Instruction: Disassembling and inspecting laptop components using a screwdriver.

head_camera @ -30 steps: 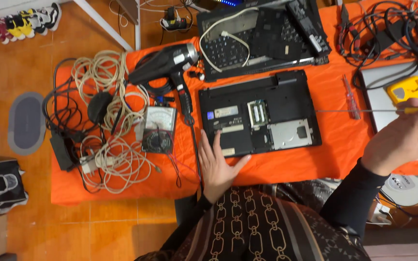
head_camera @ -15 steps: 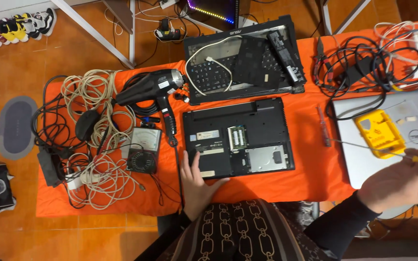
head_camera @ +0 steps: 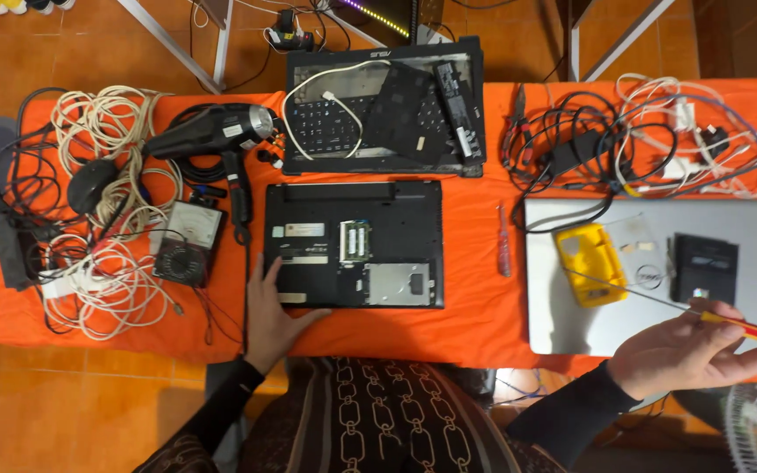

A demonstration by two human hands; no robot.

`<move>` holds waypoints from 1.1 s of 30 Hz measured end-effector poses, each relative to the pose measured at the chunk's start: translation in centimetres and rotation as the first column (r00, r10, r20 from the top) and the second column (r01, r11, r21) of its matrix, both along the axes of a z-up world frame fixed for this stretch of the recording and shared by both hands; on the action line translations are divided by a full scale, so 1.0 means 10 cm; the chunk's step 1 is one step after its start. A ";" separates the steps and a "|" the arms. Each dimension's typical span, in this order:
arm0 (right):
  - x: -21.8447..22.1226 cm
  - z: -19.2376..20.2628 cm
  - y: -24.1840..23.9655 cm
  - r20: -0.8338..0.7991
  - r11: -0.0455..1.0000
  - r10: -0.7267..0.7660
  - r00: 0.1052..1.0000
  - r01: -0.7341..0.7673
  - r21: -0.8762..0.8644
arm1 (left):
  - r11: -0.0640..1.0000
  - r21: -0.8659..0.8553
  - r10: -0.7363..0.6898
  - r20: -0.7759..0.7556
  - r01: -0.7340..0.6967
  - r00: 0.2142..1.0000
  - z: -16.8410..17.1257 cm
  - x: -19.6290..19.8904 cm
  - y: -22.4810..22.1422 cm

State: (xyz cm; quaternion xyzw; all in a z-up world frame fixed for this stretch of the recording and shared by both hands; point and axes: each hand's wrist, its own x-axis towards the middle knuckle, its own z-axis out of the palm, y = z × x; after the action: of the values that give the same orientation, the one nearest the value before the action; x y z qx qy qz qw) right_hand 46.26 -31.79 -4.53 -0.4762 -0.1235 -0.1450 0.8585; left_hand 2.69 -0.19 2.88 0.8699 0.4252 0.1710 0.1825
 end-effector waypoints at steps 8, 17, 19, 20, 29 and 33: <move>0.64 0.04 -0.01 -0.005 0.999 0.019 1.000 -0.019 -0.033 | 0.999 -0.010 0.032 -0.026 -0.033 0.999 -0.07 0.03 0.01; 0.87 -0.06 0.01 0.034 0.999 0.046 0.998 -0.047 0.021 | 0.999 -0.026 0.023 -0.037 -0.024 0.999 -0.12 0.01 0.01; 0.74 0.13 0.08 0.047 0.999 0.022 0.999 -0.023 0.022 | 1.000 -0.024 0.010 -0.028 -0.011 1.000 -0.12 0.00 0.01; 0.65 0.25 0.13 0.084 1.000 0.007 0.996 -0.006 -0.008 | 1.000 -0.004 0.004 -0.032 -0.004 0.999 -0.11 0.00 0.01; 0.09 0.38 0.12 0.139 0.996 -0.082 0.987 0.085 -0.022 | 0.999 0.027 -0.022 0.026 0.022 0.999 0.04 0.03 0.00; -0.13 0.47 0.25 0.123 0.993 -0.112 0.986 0.115 -0.019 | 0.994 0.099 -0.065 0.112 0.054 0.992 0.07 0.05 0.01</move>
State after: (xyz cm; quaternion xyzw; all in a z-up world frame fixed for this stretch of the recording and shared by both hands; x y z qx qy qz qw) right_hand 44.98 -29.30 0.18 -0.4840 -0.1501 -0.2208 0.8334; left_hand 3.15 -0.05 3.60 0.8786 0.3790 0.2357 0.1700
